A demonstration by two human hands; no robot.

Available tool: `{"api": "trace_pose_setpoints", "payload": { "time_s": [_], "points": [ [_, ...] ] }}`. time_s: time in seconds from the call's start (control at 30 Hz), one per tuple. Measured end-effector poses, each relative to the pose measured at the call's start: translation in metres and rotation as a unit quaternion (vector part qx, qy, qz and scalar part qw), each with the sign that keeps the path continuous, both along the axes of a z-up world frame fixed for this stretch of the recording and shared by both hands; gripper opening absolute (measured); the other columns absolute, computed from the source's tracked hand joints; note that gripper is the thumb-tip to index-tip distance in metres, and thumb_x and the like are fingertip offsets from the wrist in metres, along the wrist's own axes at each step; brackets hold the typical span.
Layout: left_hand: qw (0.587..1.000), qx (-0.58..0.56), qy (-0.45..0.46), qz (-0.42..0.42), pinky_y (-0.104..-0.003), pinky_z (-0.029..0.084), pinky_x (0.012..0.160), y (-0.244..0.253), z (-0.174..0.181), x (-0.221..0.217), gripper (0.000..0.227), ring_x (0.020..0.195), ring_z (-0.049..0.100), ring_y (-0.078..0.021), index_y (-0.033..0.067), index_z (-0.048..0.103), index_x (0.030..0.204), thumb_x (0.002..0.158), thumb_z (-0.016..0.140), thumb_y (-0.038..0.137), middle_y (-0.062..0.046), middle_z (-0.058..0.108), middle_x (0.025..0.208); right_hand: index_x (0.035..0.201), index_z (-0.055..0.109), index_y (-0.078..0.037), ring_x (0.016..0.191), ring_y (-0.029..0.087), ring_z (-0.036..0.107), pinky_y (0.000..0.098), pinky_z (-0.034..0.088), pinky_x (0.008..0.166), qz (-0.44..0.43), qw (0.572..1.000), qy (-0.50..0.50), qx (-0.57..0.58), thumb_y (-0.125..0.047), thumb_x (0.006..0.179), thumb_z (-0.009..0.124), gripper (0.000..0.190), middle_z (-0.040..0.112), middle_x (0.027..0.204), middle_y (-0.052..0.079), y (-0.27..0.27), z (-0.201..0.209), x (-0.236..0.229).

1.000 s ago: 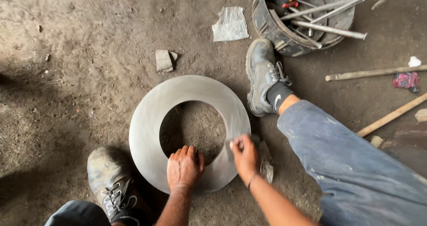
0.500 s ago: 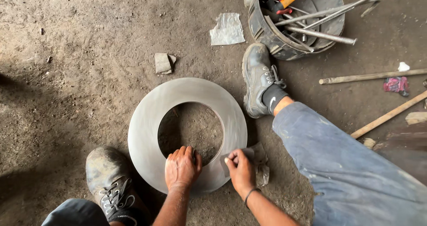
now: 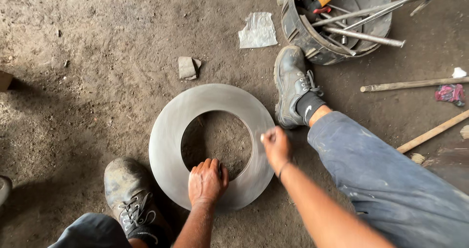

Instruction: The person sands the surface of a circular brake rotor by hand using a piece of sandpaper, rotating the object to reach different sections.

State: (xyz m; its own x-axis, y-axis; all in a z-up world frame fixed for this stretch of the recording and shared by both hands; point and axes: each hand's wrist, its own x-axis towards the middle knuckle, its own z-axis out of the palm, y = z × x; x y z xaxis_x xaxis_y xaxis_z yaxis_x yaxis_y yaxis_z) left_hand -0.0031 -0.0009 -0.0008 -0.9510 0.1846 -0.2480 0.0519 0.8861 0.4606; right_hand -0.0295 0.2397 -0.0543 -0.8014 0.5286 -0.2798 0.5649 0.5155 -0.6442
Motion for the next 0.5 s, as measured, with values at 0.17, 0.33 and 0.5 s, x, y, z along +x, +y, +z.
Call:
{"api": "trace_pose_setpoints", "payload": {
  "time_s": [0.17,0.33,0.5],
  "points": [
    [1.000,0.011,0.012,0.011,-0.041,0.051,0.081,0.000,0.002,0.004,0.022,0.083,0.067,-0.0261,0.0083,0.064,0.081,0.089,0.063,0.029,-0.010,0.066,0.083,0.085,0.064,-0.013,0.062,0.017,0.059,0.0344,0.048,0.059,0.024,0.997,-0.031,0.071,-0.021,0.088,0.076,0.014,0.060,0.066,0.003,-0.061,0.014,0.118],
    [1.000,0.004,0.019,0.006,-0.042,0.051,0.079,0.000,-0.003,0.004,0.022,0.081,0.067,-0.0267,0.0075,0.064,0.083,0.089,0.064,0.029,-0.011,0.066,0.082,0.087,0.058,-0.011,0.071,0.018,0.058,0.0346,0.049,0.064,0.034,0.989,0.145,0.009,-0.014,0.089,0.073,0.015,0.062,0.075,0.002,-0.049,-0.001,0.093],
    [0.999,0.025,0.039,0.007,-0.042,0.050,0.079,0.002,-0.007,0.001,0.022,0.084,0.067,-0.0287,0.0080,0.064,0.080,0.086,0.067,0.029,-0.011,0.066,0.082,0.088,0.062,-0.011,0.066,0.017,0.061,0.0346,0.051,0.062,-0.020,1.000,0.009,0.008,-0.017,0.085,0.079,0.018,0.066,0.074,0.002,0.009,-0.018,-0.003]
  ]
}}
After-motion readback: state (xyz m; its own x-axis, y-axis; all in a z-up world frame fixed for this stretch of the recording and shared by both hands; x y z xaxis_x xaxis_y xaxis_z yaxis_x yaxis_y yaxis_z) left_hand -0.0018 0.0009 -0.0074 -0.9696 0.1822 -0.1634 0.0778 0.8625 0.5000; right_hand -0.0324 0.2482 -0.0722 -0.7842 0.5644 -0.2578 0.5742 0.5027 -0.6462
